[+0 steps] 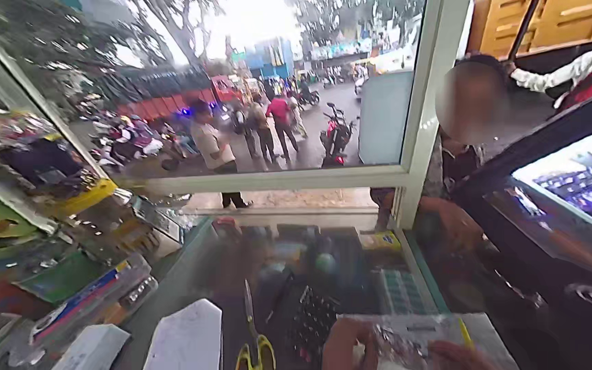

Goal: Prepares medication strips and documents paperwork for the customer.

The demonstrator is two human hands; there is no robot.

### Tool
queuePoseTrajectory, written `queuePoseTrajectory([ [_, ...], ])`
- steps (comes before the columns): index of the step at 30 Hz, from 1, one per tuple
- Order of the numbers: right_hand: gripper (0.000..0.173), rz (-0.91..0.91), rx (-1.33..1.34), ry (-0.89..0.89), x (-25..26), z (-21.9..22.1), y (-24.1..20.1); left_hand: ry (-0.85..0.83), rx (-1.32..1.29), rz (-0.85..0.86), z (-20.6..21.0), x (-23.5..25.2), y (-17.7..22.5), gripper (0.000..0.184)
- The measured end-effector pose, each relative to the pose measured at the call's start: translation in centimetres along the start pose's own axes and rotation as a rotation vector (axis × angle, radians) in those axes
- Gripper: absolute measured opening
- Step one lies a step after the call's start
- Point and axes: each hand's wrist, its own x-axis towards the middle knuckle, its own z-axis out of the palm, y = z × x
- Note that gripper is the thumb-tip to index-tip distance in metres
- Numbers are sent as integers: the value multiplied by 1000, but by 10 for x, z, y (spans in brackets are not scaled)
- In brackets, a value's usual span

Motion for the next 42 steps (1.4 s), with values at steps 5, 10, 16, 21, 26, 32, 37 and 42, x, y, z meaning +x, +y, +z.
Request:
queuePoseTrajectory([
  [5,15,-23,29,26,-1,1,7,76,57,26,7,1,5,17],
  [10,15,14,88,-12,-1,-1,4,153,105,195,18,-5,-15,15],
  [16,15,41,85,-31,1,-7,5,146,33,144,19,-5,-13,14],
  [21,16,74,107,-46,3,-10,6,70,-108,112,13,-5,-11,22],
  [26,17,92,149,-45,4,-13,8,85,-165,76,12,-7,-10,22],
  [32,15,147,267,-50,3,-13,9,26,-534,-217,10,-2,-11,27],
  [37,14,170,293,-48,3,-12,9,-163,-918,-494,1,-1,-4,16],
  [42,15,135,302,-56,2,-11,13,-156,-928,-474,0,-1,-2,15],
])
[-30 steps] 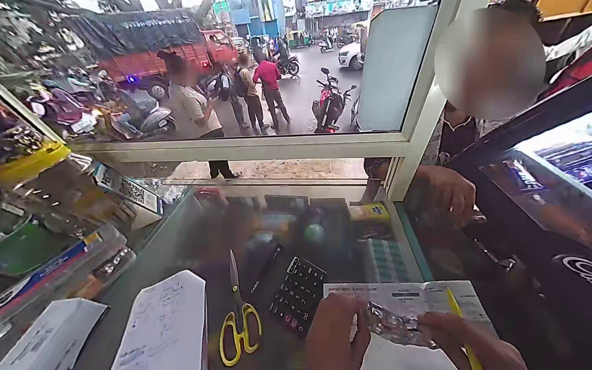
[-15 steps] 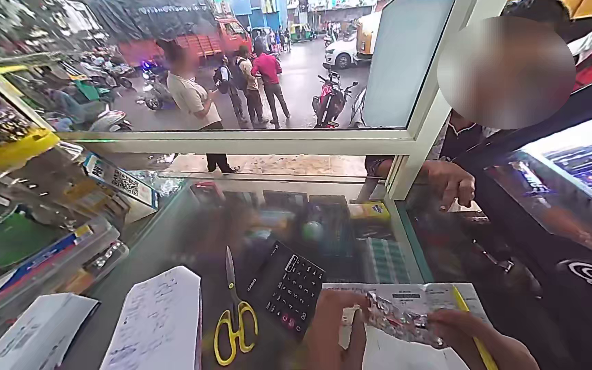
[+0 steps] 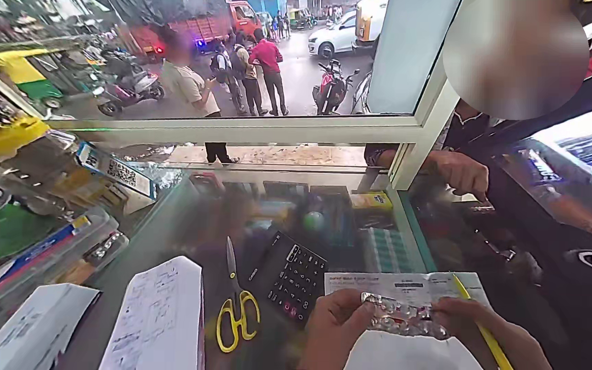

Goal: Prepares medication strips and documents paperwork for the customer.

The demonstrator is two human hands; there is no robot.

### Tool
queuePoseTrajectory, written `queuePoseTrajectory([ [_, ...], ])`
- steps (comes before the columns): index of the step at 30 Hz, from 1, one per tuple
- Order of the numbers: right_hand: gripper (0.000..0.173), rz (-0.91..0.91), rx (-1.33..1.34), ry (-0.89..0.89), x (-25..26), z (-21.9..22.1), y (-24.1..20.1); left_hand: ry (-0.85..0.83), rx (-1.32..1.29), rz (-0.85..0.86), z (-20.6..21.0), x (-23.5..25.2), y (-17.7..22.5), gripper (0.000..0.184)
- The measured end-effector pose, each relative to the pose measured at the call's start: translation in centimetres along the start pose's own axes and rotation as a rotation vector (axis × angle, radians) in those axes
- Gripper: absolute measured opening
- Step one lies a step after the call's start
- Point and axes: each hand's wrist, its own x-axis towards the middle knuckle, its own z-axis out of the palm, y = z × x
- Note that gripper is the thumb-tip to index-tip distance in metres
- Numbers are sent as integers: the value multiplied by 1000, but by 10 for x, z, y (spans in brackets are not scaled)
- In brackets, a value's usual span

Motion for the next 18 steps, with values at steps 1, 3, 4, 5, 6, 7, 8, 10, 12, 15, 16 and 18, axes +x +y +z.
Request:
queuePoseTrajectory([
  [1,15,0,-1,-3,0,0,1,2,0,-5,0,0,0,14],
  [3,15,12,-1,-9,0,0,0,4,-2,-28,0,0,1,13],
  [4,15,22,2,-7,0,0,0,2,-3,-41,0,0,1,13],
  [5,15,31,6,-6,0,0,0,0,-3,-57,0,0,1,13],
  [6,15,37,8,-8,0,0,0,-4,-3,-73,0,1,2,13],
  [7,15,39,9,-10,1,0,-1,-6,-5,-85,-1,1,2,12],
  [8,15,37,10,-9,1,0,0,-7,-7,-93,-1,1,2,12],
  [10,15,33,5,-11,0,1,1,0,-10,-104,-1,1,2,11],
  [12,16,8,-47,14,0,4,3,22,-3,-128,1,1,2,10],
  [15,31,-97,-310,89,-3,11,6,77,13,-185,7,-1,5,8],
  [16,37,-126,-400,95,-3,14,5,89,21,-212,9,-1,6,7],
  [18,43,-151,-502,90,-3,19,2,87,22,-248,11,-2,8,7],
])
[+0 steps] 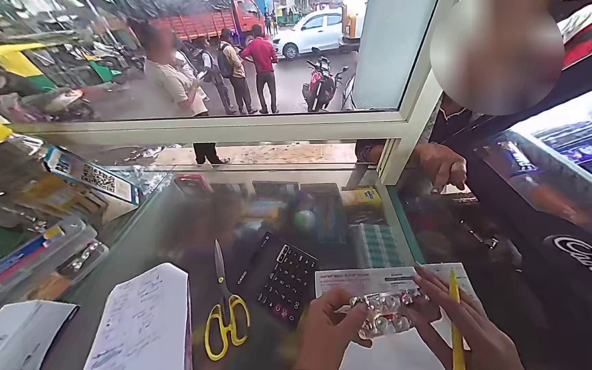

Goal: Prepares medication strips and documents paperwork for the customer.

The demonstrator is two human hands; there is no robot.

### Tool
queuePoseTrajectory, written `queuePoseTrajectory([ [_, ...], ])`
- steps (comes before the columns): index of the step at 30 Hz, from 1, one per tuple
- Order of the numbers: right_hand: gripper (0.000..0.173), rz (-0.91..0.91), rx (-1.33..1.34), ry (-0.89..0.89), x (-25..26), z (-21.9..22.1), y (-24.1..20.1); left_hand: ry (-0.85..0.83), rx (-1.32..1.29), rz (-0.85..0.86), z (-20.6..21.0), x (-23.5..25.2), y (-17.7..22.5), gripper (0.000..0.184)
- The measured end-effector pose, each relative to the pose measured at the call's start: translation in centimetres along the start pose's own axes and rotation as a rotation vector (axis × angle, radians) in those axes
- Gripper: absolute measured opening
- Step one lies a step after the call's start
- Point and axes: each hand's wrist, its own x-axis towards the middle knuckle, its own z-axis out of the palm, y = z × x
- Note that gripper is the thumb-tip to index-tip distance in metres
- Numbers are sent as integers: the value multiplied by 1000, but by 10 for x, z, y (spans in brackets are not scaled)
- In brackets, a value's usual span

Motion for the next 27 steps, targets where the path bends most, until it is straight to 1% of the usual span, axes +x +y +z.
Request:
queuePoseTrajectory([
  [1,43,-6,-23,-4,0,2,-1,-5,2,-8,1,0,0,7],
  [5,33,-4,-87,-2,-2,5,2,-30,50,2,2,-3,-1,5],
  [8,28,-41,-106,0,-4,6,3,-41,173,76,6,-8,-3,8],
  [14,25,-143,-54,-161,-10,17,3,-81,337,193,9,-13,-11,12],
  [16,23,-174,-42,-180,-10,20,3,-88,368,233,8,-13,-12,12],
  [22,17,-242,-6,-129,-8,17,5,-97,374,228,8,-14,-11,12],
  [27,13,-255,11,-109,-7,16,3,-92,381,233,9,-16,-10,13],
])
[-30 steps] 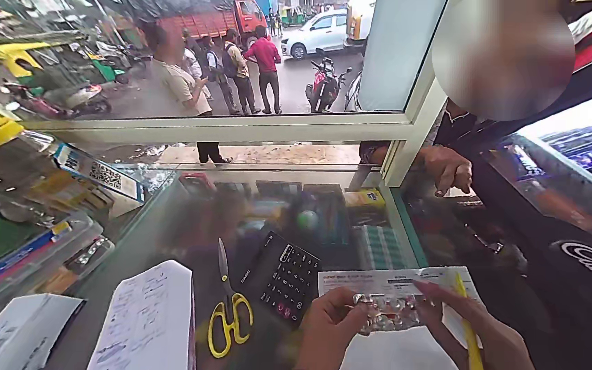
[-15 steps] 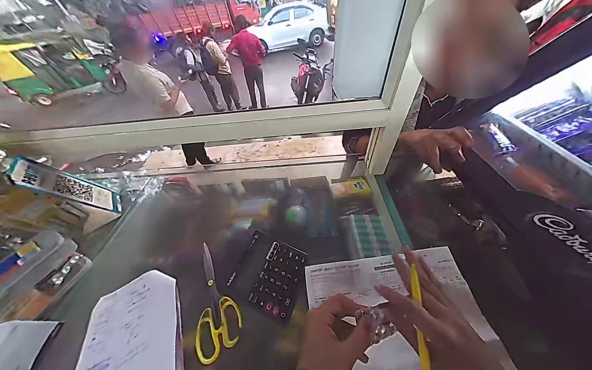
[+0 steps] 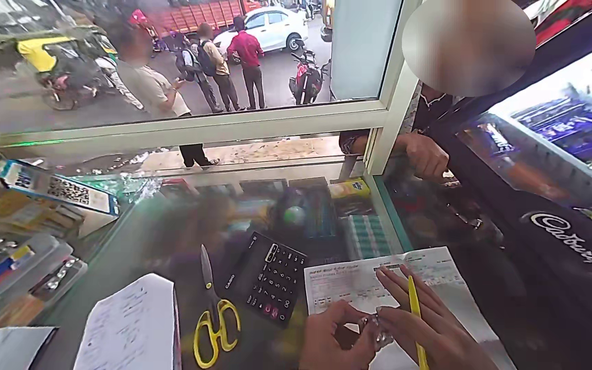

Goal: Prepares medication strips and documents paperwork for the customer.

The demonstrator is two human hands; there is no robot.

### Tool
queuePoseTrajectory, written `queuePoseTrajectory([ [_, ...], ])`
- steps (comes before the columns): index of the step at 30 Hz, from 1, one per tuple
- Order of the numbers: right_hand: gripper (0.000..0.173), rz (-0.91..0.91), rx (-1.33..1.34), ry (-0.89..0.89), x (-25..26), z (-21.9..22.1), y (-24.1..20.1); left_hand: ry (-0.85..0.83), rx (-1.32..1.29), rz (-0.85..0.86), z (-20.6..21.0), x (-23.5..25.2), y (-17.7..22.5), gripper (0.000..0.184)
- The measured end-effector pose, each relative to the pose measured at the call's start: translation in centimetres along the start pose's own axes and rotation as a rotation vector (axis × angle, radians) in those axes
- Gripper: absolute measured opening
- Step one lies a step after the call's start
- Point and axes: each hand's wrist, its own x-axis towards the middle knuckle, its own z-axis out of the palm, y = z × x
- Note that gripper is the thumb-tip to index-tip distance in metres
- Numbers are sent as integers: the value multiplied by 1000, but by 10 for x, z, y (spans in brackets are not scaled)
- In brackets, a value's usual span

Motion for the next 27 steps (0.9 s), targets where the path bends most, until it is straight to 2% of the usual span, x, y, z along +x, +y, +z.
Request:
queuePoseTrajectory([
  [10,9,-7,56,-21,0,-2,-4,30,-72,1,1,-1,2,10],
  [27,13,60,132,-112,1,-8,-4,-9,-251,-150,-7,9,1,7],
])
